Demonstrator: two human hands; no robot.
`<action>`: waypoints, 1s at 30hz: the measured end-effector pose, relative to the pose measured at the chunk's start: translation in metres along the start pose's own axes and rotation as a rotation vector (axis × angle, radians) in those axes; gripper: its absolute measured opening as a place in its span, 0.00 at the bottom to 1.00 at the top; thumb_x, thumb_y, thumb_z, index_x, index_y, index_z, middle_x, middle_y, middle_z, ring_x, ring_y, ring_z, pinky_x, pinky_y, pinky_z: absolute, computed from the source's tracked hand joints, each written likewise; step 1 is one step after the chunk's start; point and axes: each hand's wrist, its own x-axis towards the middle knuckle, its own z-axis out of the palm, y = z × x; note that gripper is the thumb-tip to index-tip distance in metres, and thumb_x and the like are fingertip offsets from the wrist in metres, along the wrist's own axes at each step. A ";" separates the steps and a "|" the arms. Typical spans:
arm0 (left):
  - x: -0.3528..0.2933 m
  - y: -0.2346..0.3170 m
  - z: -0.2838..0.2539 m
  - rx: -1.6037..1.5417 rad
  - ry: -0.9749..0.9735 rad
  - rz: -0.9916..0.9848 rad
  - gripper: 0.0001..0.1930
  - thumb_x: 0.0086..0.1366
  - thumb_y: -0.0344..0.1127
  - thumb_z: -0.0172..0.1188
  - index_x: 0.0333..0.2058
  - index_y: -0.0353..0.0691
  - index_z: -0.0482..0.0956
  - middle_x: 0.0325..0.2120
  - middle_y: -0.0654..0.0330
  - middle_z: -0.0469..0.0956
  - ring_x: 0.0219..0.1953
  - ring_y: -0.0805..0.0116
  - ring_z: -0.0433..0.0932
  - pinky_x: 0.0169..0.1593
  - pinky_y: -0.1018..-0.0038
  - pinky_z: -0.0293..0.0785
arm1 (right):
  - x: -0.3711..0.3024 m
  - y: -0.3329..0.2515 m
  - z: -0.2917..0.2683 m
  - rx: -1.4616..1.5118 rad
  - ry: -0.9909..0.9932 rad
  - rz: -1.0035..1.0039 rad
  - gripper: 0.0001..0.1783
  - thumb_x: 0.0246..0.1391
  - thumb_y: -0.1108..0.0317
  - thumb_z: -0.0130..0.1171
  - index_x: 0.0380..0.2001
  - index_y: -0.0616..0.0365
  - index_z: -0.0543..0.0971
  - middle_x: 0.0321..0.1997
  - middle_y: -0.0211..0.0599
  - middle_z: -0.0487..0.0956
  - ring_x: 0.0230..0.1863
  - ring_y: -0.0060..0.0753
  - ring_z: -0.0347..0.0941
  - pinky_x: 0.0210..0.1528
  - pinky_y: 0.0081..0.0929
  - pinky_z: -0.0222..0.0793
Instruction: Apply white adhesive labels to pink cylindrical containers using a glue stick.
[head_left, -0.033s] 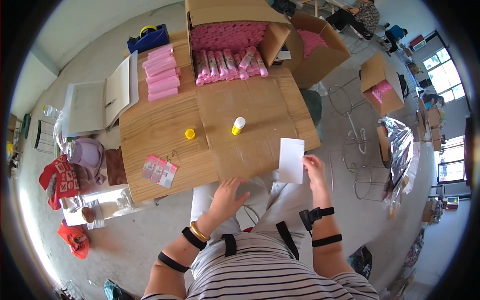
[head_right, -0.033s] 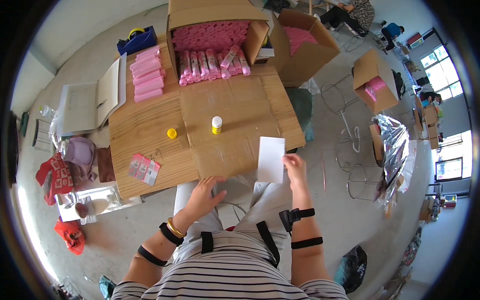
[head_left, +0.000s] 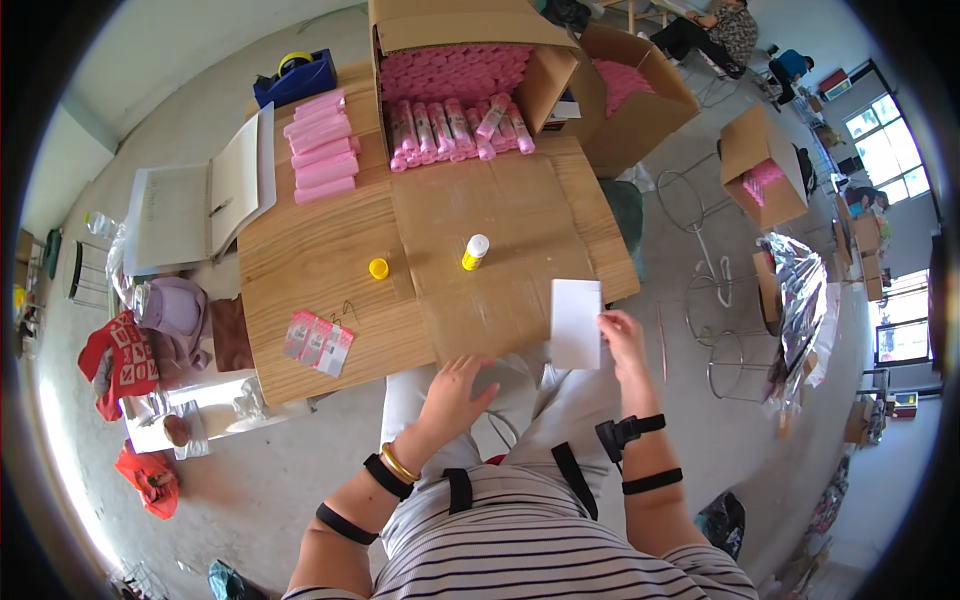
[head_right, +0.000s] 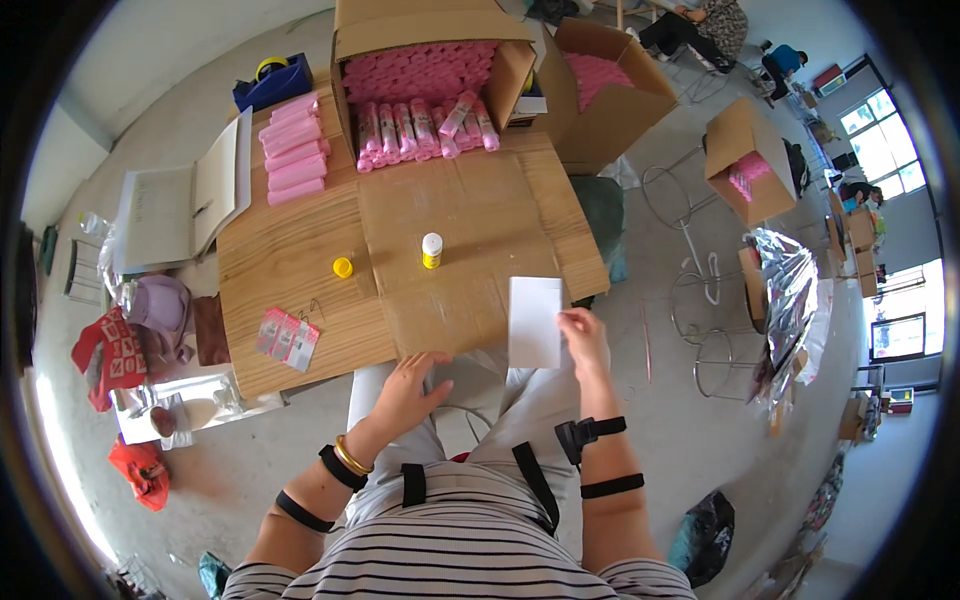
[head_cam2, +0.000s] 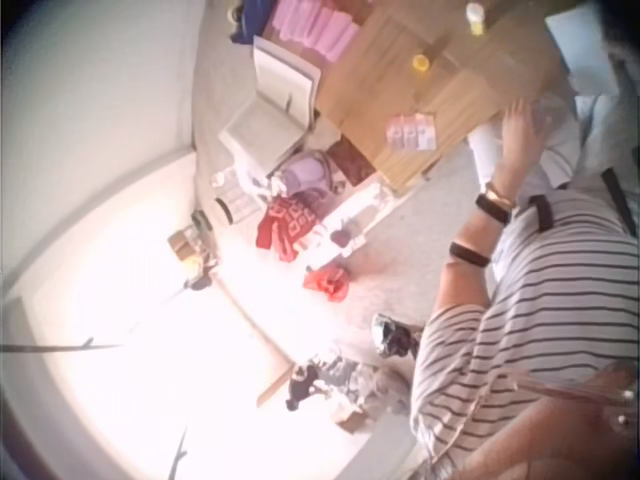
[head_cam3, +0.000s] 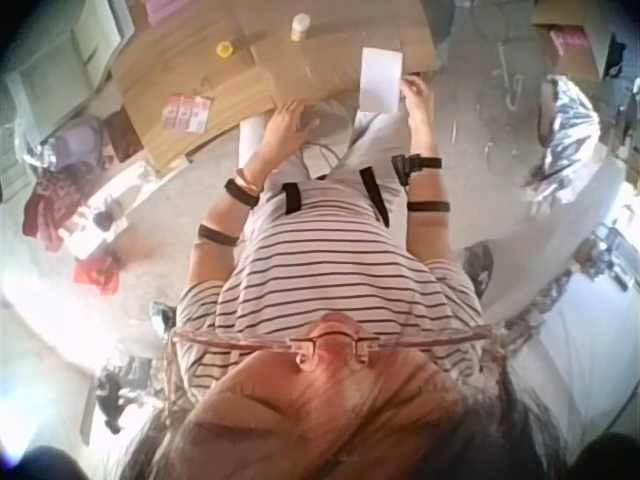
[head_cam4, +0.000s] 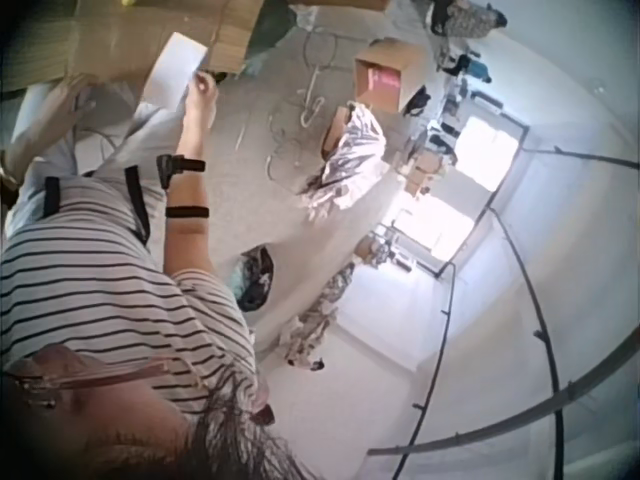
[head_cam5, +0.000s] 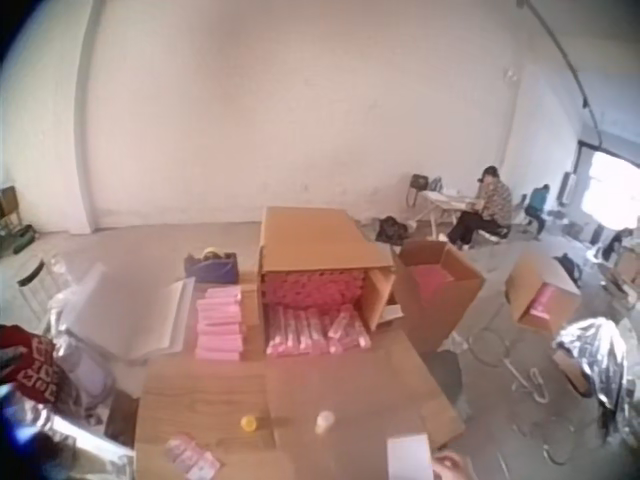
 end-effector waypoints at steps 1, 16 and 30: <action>0.001 0.001 0.002 0.018 -0.005 0.004 0.19 0.58 0.35 0.62 0.47 0.35 0.73 0.44 0.50 0.76 0.50 0.48 0.73 0.53 0.61 0.69 | -0.004 0.001 0.009 -0.036 -0.023 0.014 0.08 0.51 0.70 0.65 0.34 0.60 0.80 0.29 0.26 0.78 0.32 0.16 0.71 0.34 0.16 0.65; 0.023 -0.005 0.038 0.649 -0.186 0.126 0.37 0.58 0.43 0.62 0.62 0.33 0.59 0.65 0.48 0.55 0.67 0.56 0.56 0.63 0.66 0.60 | 0.014 0.022 0.094 -0.322 -0.146 -0.276 0.09 0.48 0.67 0.63 0.30 0.63 0.81 0.26 0.39 0.82 0.28 0.28 0.78 0.33 0.25 0.73; 0.029 -0.018 0.071 1.028 -0.213 0.188 0.28 0.62 0.36 0.51 0.60 0.31 0.62 0.63 0.37 0.56 0.65 0.46 0.58 0.63 0.62 0.60 | 0.000 0.008 0.101 -0.568 0.013 -0.470 0.12 0.47 0.68 0.65 0.36 0.57 0.77 0.25 0.38 0.80 0.29 0.39 0.78 0.34 0.35 0.73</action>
